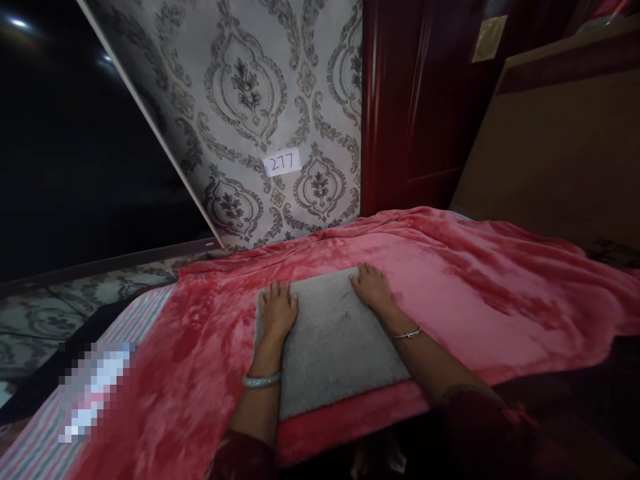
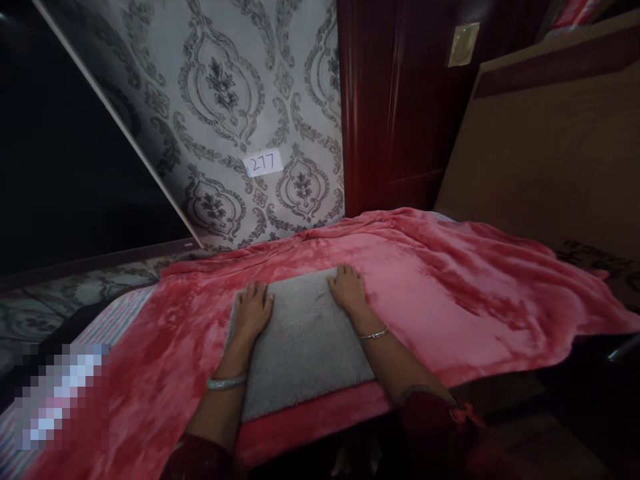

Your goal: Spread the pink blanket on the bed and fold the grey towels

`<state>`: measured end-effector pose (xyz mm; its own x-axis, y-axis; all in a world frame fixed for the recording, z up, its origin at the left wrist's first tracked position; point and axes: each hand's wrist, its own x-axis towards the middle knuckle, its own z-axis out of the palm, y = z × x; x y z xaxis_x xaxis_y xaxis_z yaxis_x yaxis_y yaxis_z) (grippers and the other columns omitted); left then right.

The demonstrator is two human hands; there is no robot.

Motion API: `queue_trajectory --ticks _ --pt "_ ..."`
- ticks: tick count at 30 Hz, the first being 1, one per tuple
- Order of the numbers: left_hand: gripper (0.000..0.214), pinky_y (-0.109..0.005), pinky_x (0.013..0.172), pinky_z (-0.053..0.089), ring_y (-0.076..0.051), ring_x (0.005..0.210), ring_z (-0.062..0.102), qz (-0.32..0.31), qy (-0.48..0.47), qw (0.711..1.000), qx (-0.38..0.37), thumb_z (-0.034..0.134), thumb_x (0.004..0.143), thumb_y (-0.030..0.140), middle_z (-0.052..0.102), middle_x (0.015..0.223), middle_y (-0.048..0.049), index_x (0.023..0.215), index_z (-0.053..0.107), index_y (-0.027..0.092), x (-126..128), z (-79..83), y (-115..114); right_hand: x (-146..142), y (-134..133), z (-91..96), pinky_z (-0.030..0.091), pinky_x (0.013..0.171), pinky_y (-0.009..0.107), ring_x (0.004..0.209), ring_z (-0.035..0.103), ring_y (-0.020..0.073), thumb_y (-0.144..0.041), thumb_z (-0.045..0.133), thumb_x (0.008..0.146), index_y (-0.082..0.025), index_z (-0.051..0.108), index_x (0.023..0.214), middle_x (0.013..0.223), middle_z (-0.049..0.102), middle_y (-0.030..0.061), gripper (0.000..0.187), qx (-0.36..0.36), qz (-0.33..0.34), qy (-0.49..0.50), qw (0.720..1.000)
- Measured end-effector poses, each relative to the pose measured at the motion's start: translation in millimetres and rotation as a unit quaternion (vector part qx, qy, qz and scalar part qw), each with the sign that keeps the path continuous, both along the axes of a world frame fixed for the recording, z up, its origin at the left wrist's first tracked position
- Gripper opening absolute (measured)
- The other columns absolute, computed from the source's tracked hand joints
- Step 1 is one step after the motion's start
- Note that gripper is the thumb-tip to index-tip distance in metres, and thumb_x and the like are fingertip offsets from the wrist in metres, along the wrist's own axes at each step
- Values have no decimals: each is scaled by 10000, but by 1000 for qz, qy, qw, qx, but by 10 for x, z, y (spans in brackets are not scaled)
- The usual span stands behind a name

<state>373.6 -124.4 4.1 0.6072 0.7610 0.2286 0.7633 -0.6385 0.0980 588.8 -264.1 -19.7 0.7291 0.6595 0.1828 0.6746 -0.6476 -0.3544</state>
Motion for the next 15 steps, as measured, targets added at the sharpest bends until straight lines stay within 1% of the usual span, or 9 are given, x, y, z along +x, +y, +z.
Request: queue_trajectory --ticks 2,4,7,9,12,15 --pt "549 -541 1118 385 -365 1424 416 59 -48 997 -11 431 959 364 455 1532 -226 1438 522 111 -80 11 51 4 -20 4 423 1025 458 1262 518 320 -366 373 988 -80 472 1470 1380 575 217 569 8 -16 6 1000" --pt "594 -491 1071 438 -358 1352 499 103 -96 989 -51 481 933 366 531 1452 -239 1456 490 84 -174 24 135 10 -38 18 440 998 456 1221 548 329 -351 384 978 -79 459 1482 1288 632 217 577 17 -31 16 999" --pt "654 -388 1039 468 -304 1280 580 144 -183 964 -131 536 901 348 619 1363 -207 1491 438 83 -305 32 287 30 -56 38 452 986 445 1190 584 331 -336 407 964 -82 443 1500 1245 656 212 594 29 -54 38 997" --pt "651 -358 985 498 -287 1231 621 165 -220 947 -166 533 897 353 651 1328 -192 1484 444 85 -367 26 377 55 -55 39 460 980 436 1166 610 330 -350 427 957 -73 472 1481 1239 659 220 595 37 -70 60 995" --pt "589 -348 946 510 -287 1193 648 175 -228 941 -178 542 887 369 680 1285 -184 1406 532 91 -409 18 468 116 -33 13 477 965 425 1142 636 331 -392 470 940 -61 562 1404 1210 669 236 577 53 -92 99 989" --pt "455 -342 927 504 -303 1168 662 173 -222 940 -191 590 855 378 716 1204 -187 1214 668 109 -401 16 519 184 -23 -32 497 939 400 1106 657 320 -426 505 919 -62 637 1314 1179 688 220 553 88 -94 136 982"
